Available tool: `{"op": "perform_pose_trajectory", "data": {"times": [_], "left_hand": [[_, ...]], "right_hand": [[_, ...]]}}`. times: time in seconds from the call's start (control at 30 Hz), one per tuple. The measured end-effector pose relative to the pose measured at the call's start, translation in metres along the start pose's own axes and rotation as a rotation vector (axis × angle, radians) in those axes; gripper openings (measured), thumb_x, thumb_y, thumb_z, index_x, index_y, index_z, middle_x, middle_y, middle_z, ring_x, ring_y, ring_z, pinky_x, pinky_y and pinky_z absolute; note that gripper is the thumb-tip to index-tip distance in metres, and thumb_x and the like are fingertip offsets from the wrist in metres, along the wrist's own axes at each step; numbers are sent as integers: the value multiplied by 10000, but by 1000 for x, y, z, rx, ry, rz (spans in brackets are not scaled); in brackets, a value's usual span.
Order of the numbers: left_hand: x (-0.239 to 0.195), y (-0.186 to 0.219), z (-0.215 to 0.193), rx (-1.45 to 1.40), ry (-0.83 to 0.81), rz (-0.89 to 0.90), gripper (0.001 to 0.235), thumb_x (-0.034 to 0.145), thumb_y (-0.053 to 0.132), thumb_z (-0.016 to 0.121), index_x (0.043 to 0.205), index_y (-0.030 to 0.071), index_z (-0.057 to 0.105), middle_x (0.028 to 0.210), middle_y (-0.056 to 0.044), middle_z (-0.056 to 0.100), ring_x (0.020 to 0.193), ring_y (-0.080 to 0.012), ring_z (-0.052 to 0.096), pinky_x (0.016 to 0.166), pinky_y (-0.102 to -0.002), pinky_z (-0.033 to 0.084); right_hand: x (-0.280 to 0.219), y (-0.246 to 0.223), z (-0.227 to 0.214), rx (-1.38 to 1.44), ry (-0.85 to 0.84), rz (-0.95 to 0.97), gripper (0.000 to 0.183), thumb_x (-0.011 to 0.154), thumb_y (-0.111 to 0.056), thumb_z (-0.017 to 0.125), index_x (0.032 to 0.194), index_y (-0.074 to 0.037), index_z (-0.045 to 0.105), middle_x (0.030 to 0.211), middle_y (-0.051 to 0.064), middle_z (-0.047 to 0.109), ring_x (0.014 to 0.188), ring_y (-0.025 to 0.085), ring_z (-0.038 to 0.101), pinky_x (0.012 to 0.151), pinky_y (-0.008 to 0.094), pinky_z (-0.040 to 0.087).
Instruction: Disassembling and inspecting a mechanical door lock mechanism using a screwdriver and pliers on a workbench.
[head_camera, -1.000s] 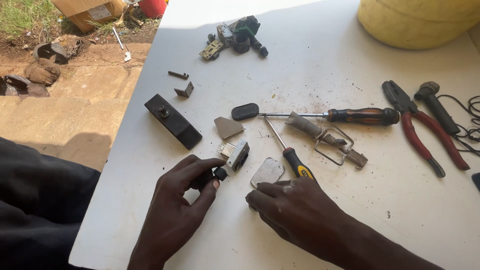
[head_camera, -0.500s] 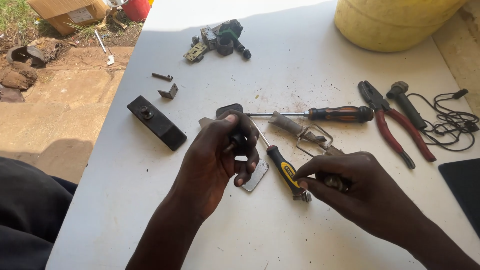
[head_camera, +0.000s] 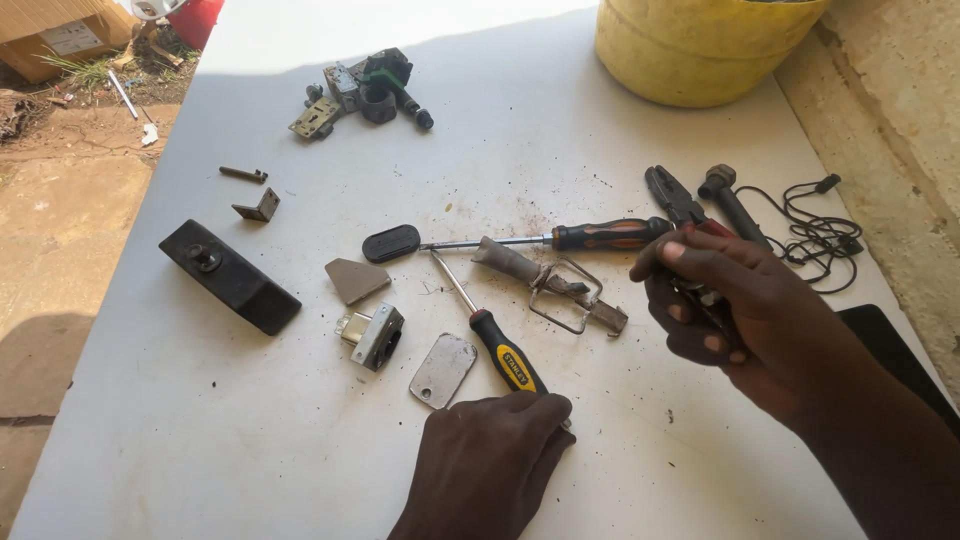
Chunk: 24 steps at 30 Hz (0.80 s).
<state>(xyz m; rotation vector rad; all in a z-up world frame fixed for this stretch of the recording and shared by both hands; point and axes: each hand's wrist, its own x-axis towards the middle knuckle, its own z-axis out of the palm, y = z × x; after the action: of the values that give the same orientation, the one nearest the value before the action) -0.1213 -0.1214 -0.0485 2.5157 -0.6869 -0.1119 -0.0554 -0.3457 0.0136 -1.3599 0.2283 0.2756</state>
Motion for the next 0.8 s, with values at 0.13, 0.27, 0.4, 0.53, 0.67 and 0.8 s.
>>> {"op": "perform_pose_trajectory", "data": {"times": [0.13,0.27,0.4,0.53,0.67,0.8], "left_hand": [[15,22,-38,-445,100,-78,90,808,283,769,825,211,717,469,67,531,427,-93,467,467,-276,416],[55,32,-89,-990,379,-45,77,914,141,639,873,84,607,591,56,383,548,-49,321,483,-235,270],[123,-7,-120,-870,401,-58,157,917,170,567,810,59,538,610,-39,460,514,-105,361,426,-253,280],[155,-70,-87,-659,341,-15,174,938,170,569,922,14,643,533,-47,507,517,-121,403,504,-274,347],[143,-71,-87,-466,174,-198,161,913,215,623,840,71,615,572,-68,564,552,-142,407,554,-320,358],[135,-73,-97,-494,149,-249,207,929,214,667,772,83,632,539,-2,479,518,-100,352,514,-287,308]], "right_hand": [[39,-71,-44,-123,-23,-231,219,1056,-181,414,905,-64,521,636,-13,400,399,45,240,323,215,169],[115,-116,-83,-58,-230,-441,307,1077,-339,447,780,-258,452,669,-138,406,458,-33,255,383,136,176],[165,-160,-89,-457,-140,-436,152,1017,-347,536,913,-242,499,847,-65,449,660,74,332,500,235,256],[235,-164,-51,-845,-20,-388,177,959,-360,627,1046,-228,548,1026,8,497,862,179,416,616,331,343],[257,-171,-46,-1235,127,-297,345,901,-378,718,1180,-214,598,1204,80,549,1063,280,506,732,422,434],[222,-182,-38,-1494,193,-345,176,878,-326,754,1026,-244,705,947,12,655,726,196,545,587,364,382]]}}
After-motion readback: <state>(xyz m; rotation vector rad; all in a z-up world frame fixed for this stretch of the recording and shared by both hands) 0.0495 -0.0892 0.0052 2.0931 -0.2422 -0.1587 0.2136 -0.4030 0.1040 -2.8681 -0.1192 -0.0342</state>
